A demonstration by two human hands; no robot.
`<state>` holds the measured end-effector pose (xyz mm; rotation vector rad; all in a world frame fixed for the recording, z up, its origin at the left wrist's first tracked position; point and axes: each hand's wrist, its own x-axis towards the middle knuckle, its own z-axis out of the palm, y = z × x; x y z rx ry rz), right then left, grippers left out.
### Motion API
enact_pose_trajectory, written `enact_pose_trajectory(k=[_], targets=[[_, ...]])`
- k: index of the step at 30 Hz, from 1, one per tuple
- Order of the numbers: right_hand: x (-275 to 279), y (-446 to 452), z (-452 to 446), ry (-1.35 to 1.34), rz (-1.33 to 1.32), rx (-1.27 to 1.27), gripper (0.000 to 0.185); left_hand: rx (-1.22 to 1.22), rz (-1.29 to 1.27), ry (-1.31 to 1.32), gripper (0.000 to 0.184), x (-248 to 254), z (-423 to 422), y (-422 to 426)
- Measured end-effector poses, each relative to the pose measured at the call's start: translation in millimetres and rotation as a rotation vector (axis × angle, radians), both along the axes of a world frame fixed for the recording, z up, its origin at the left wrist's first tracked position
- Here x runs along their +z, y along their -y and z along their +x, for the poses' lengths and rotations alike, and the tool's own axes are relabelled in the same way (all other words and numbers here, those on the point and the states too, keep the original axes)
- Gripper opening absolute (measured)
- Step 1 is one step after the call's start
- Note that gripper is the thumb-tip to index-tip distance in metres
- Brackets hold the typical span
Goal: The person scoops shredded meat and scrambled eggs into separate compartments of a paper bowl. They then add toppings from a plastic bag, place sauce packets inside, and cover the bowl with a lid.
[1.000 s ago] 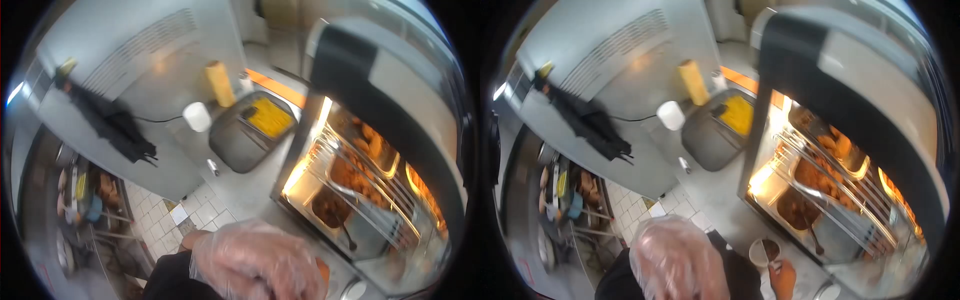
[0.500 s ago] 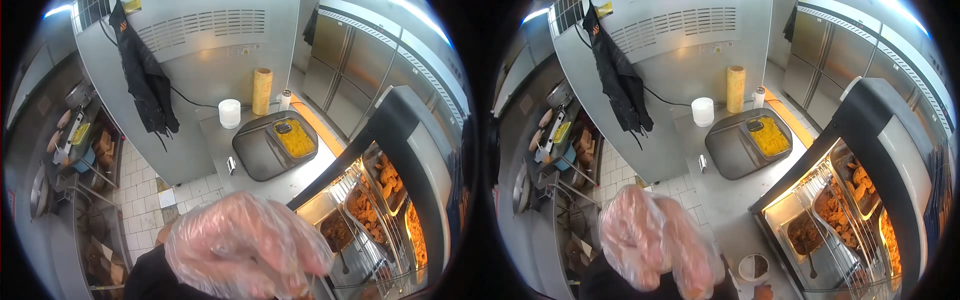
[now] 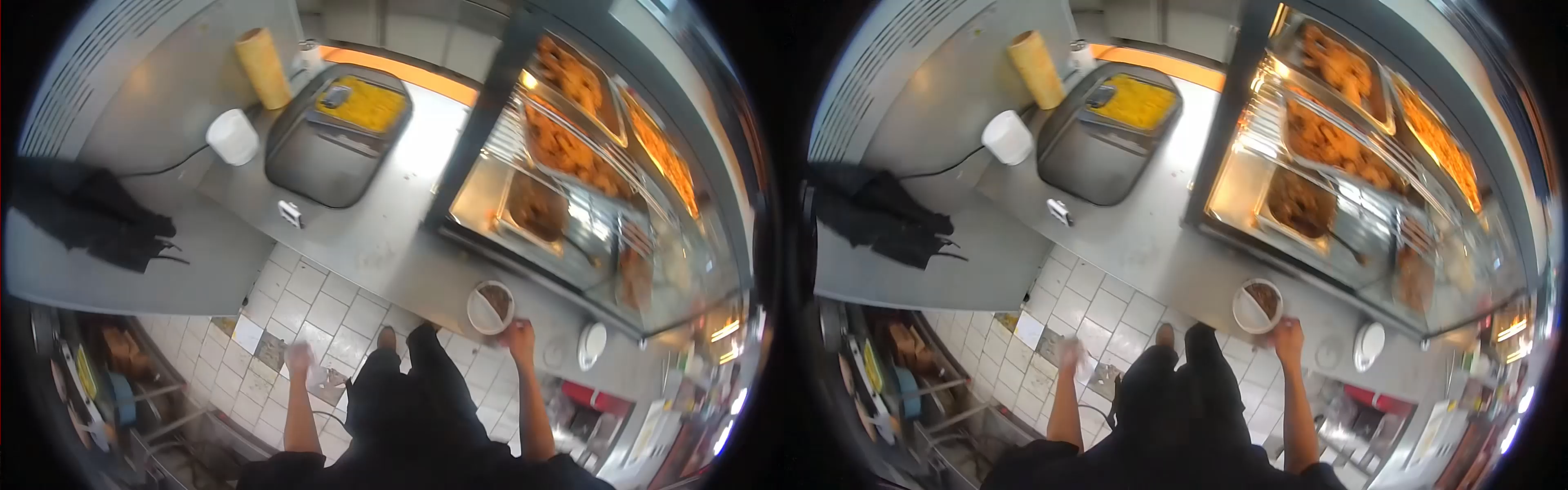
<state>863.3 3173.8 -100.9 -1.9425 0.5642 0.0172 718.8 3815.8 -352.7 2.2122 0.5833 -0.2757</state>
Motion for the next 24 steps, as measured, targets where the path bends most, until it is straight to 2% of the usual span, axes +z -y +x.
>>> enact_pose_trajectory(k=[1,4,6,8,9,10,12,13,15,17,18,20,21,22,23,24], targets=[[7.0,-9.1,2.5,-0.011,0.017,-0.065,0.031,-0.111,0.127,-0.302,0.036,30.2,-33.9,5.0],[34.8,-31.9,11.4,-0.048,-0.018,-0.134,0.033,-0.601,0.234,-0.577,0.031,62.8,-109.4,33.3],[49.7,-48.3,13.1,-0.06,-0.069,-0.147,0.033,-0.921,0.331,-0.586,0.029,92.6,-110.3,52.2],[37.2,-48.9,9.8,-0.014,-0.128,-0.145,0.03,-1.093,0.414,-0.495,0.026,103.3,-93.7,63.3],[17.8,-44.1,14.3,0.069,-0.259,-0.138,0.027,-1.002,0.33,-0.481,0.027,101.1,-77.4,65.6],[5.6,-40.7,14.9,0.147,-0.387,-0.131,0.023,-0.78,0.121,-0.471,0.028,78.8,-64.8,55.4],[15.3,-42.8,13.8,0.192,-0.356,-0.162,0.018,-0.39,-0.352,-0.468,0.031,43.9,-28.8,37.8],[20.1,-43.1,9.4,0.231,-0.334,-0.181,0.014,-0.348,-0.433,-0.443,0.032,39.5,-3.4,35.0],[21.1,-33.5,-8.5,0.259,-0.359,-0.193,0.016,-0.582,-0.239,-0.226,0.03,67.9,56.2,46.6],[30.2,-19.5,-26.0,0.296,-0.303,-0.22,0.014,-1.054,0.477,0.597,0.015,95.7,109.0,77.2],[31.8,-10.9,-39.0,0.255,-0.194,-0.268,0.014,-1.093,0.478,0.608,0.015,108.7,127.5,94.2],[50.6,8.9,-72.1,0.271,-0.193,-0.329,0.014,-1.043,0.486,0.253,0.015,129.1,160.4,139.4],[56.2,23.4,-93.7,0.285,-0.196,-0.348,0.015,-1.094,0.489,0.268,0.015,138.9,168.5,167.0],[44.1,39.7,-115.5,0.274,-0.245,-0.369,0.017,-0.836,0.122,0.026,0.014,150.1,171.0,196.1],[59.2,54.6,-139.8,0.27,-0.249,-0.413,0.017,-0.547,-0.225,-0.222,0.014,148.9,169.1,221.5],[74.3,65.3,-169.2,0.3,-0.24,-0.456,0.017,-0.581,-0.212,-0.232,0.014,148.7,159.0,242.0]])
